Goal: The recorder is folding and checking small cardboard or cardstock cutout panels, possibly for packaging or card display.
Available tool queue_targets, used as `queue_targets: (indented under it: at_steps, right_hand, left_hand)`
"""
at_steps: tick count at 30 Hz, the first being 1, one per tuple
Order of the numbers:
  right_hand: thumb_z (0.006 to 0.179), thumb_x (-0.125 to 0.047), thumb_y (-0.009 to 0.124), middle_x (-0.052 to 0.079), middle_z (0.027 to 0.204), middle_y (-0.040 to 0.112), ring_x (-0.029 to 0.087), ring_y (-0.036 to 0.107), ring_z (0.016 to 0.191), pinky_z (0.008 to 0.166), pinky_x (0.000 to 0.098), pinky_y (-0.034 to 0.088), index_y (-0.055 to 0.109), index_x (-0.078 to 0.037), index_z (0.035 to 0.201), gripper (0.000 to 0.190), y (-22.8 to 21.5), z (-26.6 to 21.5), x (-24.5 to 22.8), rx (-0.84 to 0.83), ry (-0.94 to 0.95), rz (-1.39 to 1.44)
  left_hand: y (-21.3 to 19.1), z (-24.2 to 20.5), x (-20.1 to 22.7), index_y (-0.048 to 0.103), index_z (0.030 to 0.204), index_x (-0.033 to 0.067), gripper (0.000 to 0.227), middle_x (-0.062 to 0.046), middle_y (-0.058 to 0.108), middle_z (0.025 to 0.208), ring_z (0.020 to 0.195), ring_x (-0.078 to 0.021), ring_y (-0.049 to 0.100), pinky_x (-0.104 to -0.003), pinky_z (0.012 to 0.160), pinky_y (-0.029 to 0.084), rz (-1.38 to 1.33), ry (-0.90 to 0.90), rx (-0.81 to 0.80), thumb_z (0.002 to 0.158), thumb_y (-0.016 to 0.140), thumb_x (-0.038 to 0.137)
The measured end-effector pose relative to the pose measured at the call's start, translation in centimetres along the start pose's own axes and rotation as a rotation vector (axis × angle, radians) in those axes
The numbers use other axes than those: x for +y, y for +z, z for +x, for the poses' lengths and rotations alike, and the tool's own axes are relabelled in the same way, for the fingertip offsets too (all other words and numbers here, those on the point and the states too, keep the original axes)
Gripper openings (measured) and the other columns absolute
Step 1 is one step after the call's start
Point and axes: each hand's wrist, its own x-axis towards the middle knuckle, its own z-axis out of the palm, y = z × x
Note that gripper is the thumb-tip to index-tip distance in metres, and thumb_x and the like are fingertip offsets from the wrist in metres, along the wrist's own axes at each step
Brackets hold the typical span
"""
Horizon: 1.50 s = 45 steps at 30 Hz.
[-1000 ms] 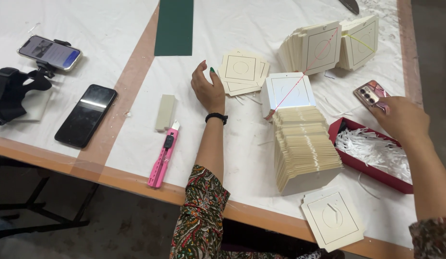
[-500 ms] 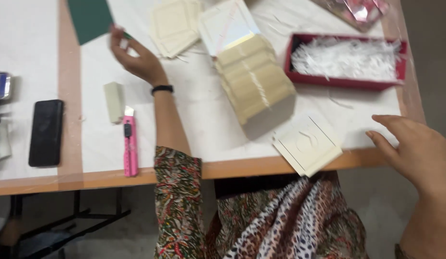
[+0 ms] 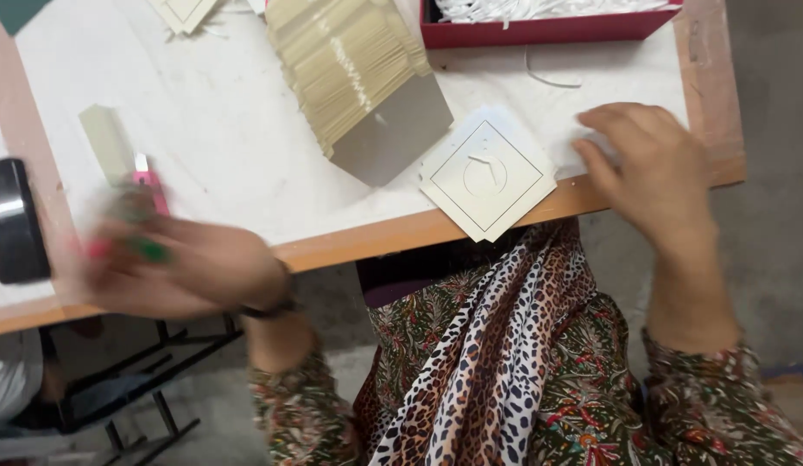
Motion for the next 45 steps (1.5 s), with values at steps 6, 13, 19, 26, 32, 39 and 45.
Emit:
queue_targets:
  at_steps: [6,13,19,26,32,39,45]
  right_hand:
    - [0.102,-0.023,0.076,0.005,0.105,0.071,0.022,0.067,0.096,0.084,0.0363,0.053,0.076,-0.01,0.112,0.016,3.7,1.9,-3.4,-0.133,-0.052,0.33]
    - [0.093,-0.018,0.081,0.005,0.098,0.068,0.024,0.062,0.093,0.077,0.0369,0.051,0.077,-0.01,0.102,0.013,5.3,1.9,-6.1,-0.071,-0.102,0.2]
    - [0.095,-0.009,0.078,0.006,0.098,0.066,0.022,0.061,0.095,0.081,0.0351,0.051,0.072,-0.006,0.095,0.006,5.8,0.5,-6.4,0.075,-0.037,0.313]
    - [0.098,-0.002,0.071,0.011,0.09,0.065,0.012,0.056,0.078,0.076,0.0228,0.043,0.065,0.004,0.085,0.015,4.0,-3.8,-5.9,-0.261,0.354,1.657]
    - [0.092,0.002,0.065,0.012,0.1,0.065,0.014,0.057,0.084,0.079,0.024,0.044,0.066,0.005,0.09,0.003,3.7,-4.5,-6.8,-0.37,0.484,1.699]
    - [0.09,0.006,0.064,0.01,0.102,0.064,0.011,0.059,0.09,0.078,0.0216,0.044,0.069,0.007,0.097,0.008,2.2,-5.1,-7.5,-0.436,0.272,1.335]
    - [0.094,0.0,0.073,0.009,0.097,0.065,0.009,0.057,0.083,0.071,0.018,0.042,0.069,0.006,0.1,0.009,1.5,-4.6,-8.5,-0.371,0.197,1.161]
  left_hand:
    - [3.6,-11.6,13.9,0.058,0.114,0.0034,0.019,-0.011,0.069,0.102,0.099,-0.0257,0.067,-0.042,0.087,0.061,-0.105,-0.332,0.018,0.102,0.061,0.018]
    - [4.7,-12.6,17.9,0.062,0.113,0.0015,0.014,-0.014,0.068,0.109,0.113,-0.0301,0.063,-0.044,0.106,0.051,0.113,-0.62,-0.395,0.099,0.061,0.005]
    - [5.5,-12.8,18.4,0.065,0.113,0.0076,0.018,-0.008,0.07,0.111,0.113,-0.0264,0.066,-0.041,0.106,0.051,0.085,-0.564,-0.555,0.096,0.067,0.005]
    - [6.0,-10.3,18.4,0.073,0.119,0.0198,0.03,0.0,0.064,0.117,0.115,-0.0231,0.062,-0.038,0.1,0.054,0.093,-0.232,-0.722,0.091,0.079,0.011]
    - [5.3,-9.9,18.3,0.078,0.107,0.022,0.022,0.003,0.067,0.119,0.116,-0.0215,0.062,-0.036,0.097,0.052,-0.048,-0.183,-0.758,0.086,0.083,0.016]
    - [5.5,-9.5,18.8,0.075,0.102,0.0154,0.02,-0.002,0.07,0.117,0.121,-0.0274,0.06,-0.038,0.101,0.051,-0.147,-0.53,-0.76,0.084,0.084,0.017]
    - [5.2,-11.0,19.0,0.076,0.101,0.0131,0.015,0.0,0.072,0.105,0.101,-0.0173,0.067,-0.031,0.095,0.052,-0.341,-0.94,-0.705,0.087,0.082,0.009]
